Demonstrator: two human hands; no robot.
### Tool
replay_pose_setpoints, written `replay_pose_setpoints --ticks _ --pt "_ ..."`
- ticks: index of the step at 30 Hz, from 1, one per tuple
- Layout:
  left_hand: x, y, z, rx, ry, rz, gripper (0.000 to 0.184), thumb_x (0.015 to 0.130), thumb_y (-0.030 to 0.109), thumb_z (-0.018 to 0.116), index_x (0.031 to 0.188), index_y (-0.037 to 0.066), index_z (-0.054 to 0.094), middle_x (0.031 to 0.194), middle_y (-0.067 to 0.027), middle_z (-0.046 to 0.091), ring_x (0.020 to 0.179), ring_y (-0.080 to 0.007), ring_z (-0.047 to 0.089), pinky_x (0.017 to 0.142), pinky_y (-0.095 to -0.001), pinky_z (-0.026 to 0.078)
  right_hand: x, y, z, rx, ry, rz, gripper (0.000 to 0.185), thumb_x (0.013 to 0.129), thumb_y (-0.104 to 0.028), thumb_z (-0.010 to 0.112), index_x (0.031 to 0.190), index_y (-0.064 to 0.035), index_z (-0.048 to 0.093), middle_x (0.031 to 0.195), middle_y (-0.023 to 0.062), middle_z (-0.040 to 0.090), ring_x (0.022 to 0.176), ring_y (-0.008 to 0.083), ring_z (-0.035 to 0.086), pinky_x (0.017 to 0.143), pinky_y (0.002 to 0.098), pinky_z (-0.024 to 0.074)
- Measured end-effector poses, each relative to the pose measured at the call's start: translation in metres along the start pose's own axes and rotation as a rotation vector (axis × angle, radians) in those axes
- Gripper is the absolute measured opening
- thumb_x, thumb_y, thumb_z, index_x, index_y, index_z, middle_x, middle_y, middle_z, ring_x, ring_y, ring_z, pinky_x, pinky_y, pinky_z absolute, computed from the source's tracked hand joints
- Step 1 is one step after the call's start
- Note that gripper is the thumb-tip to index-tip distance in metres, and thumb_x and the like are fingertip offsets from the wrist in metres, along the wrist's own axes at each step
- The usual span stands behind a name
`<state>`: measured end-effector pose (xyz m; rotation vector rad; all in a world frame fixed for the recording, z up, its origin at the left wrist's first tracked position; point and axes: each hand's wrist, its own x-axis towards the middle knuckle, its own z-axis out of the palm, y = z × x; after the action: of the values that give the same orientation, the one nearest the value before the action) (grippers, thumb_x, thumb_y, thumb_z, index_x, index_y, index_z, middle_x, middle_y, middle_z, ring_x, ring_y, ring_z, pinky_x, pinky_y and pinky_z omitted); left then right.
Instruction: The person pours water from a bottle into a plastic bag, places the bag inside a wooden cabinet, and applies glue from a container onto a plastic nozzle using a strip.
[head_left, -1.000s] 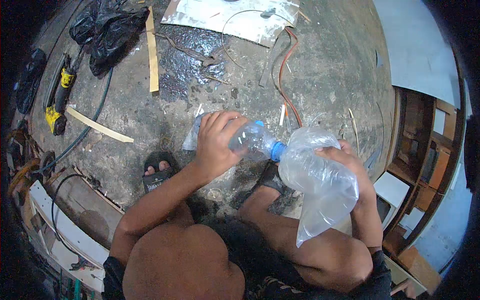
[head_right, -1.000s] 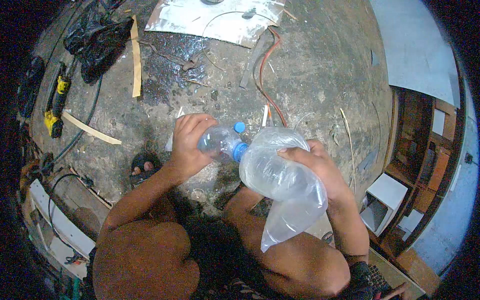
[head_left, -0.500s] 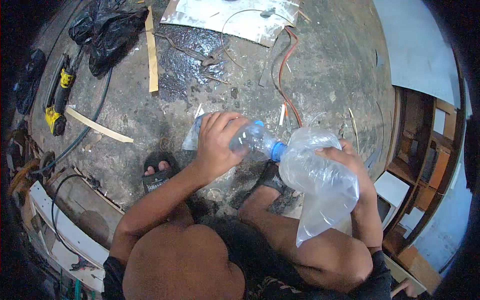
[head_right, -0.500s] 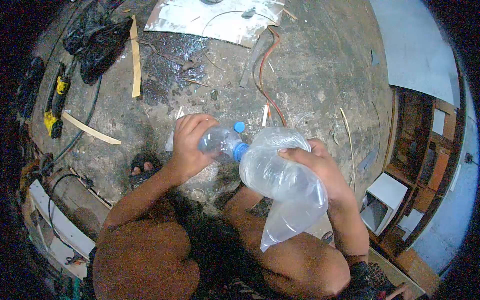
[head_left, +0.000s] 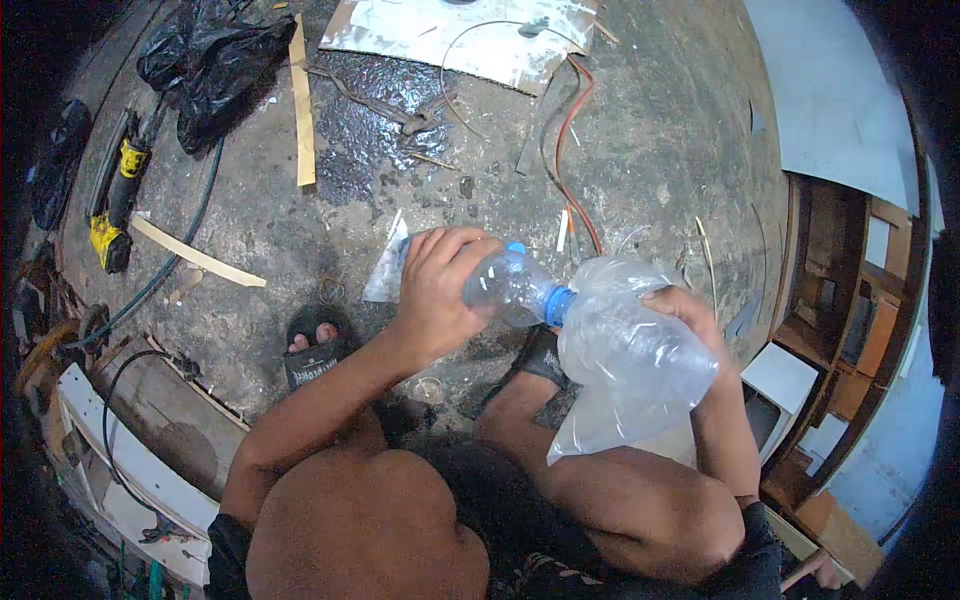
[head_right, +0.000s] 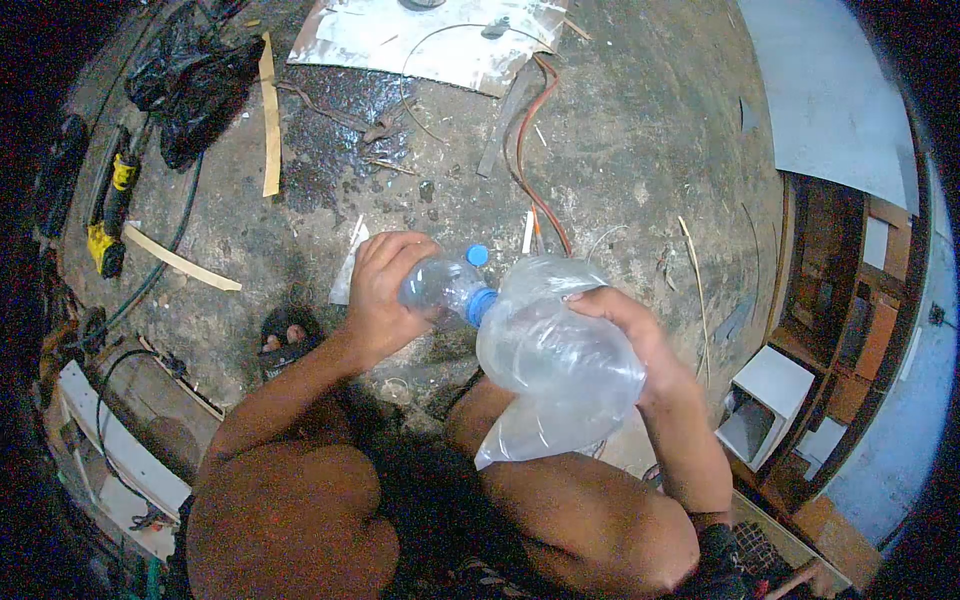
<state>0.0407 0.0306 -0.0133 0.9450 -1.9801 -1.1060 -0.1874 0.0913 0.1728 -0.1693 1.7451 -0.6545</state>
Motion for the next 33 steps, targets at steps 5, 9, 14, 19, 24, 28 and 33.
replay_pose_setpoints --ticks 5,9,14,19,24,28,33 --pt "0.001 0.003 -0.002 -0.015 0.012 0.024 0.049 0.065 0.020 0.081 0.110 0.009 0.068 0.112 -0.0094 0.065 0.108 -0.0311 0.060 0.096 -0.0439 0.042 0.024 0.039 -0.032 0.362 -0.191 0.092 0.035 0.086 -0.018 0.062 0.108 0.0083 0.069 0.102 0.0200 0.074 0.088 0.0292 0.075 0.084 0.0415 0.0621" --pt "0.004 0.004 -0.002 -0.002 0.009 0.044 0.046 0.067 0.021 0.080 0.109 0.009 0.068 0.111 -0.0093 0.064 0.106 -0.0314 0.060 0.095 -0.0436 0.042 0.028 0.048 -0.037 0.666 -0.361 0.211 0.039 0.085 -0.020 0.059 0.111 0.0083 0.068 0.102 0.0216 0.074 0.090 0.0319 0.075 0.086 0.0447 0.0620" --pt "0.004 0.004 -0.004 -0.003 0.002 0.057 0.045 0.069 0.022 0.079 0.111 0.009 0.068 0.111 -0.0093 0.064 0.107 -0.0316 0.060 0.094 -0.0439 0.042 0.033 0.061 -0.036 0.784 -0.433 0.317 0.047 0.086 -0.024 0.057 0.121 0.0073 0.063 0.109 0.0238 0.072 0.097 0.0347 0.073 0.092 0.0490 0.0593" --pt "0.000 0.003 -0.005 0.005 -0.025 0.070 0.050 0.066 0.023 0.081 0.112 0.009 0.067 0.112 -0.0094 0.064 0.108 -0.0318 0.060 0.096 -0.0447 0.042 0.039 0.095 -0.041 0.887 -0.433 0.368 0.053 0.087 -0.027 0.058 0.127 0.0071 0.059 0.116 0.0258 0.069 0.104 0.0363 0.071 0.098 0.0508 0.0559" --pt "-0.002 0.003 -0.004 -0.005 -0.030 0.071 0.055 0.060 0.025 0.085 0.109 0.009 0.068 0.113 -0.0100 0.065 0.110 -0.0322 0.060 0.098 -0.0448 0.042 0.036 0.099 -0.033 0.890 -0.432 0.368 0.054 0.086 -0.027 0.059 0.127 0.0072 0.059 0.117 0.0258 0.069 0.104 0.0363 0.071 0.098 0.0507 0.0559" --pt "-0.002 0.005 -0.004 0.025 -0.054 0.076 0.055 0.059 0.025 0.085 0.109 0.008 0.067 0.113 -0.0100 0.065 0.111 -0.0326 0.060 0.099 -0.0454 0.041 0.027 0.099 -0.030 0.866 -0.422 0.360 0.054 0.086 -0.027 0.059 0.128 0.0073 0.059 0.117 0.0258 0.069 0.105 0.0362 0.071 0.098 0.0506 0.0558" --pt "-0.005 0.006 -0.008 -0.005 -0.088 0.093 0.056 0.058 0.021 0.085 0.109 0.008 0.066 0.114 -0.0099 0.064 0.112 -0.0326 0.060 0.101 -0.0465 0.041 0.017 0.103 -0.024 0.854 -0.411 0.376 0.054 0.086 -0.027 0.060 0.128 0.0074 0.059 0.117 0.0258 0.069 0.105 0.0362 0.071 0.098 0.0505 0.0558"
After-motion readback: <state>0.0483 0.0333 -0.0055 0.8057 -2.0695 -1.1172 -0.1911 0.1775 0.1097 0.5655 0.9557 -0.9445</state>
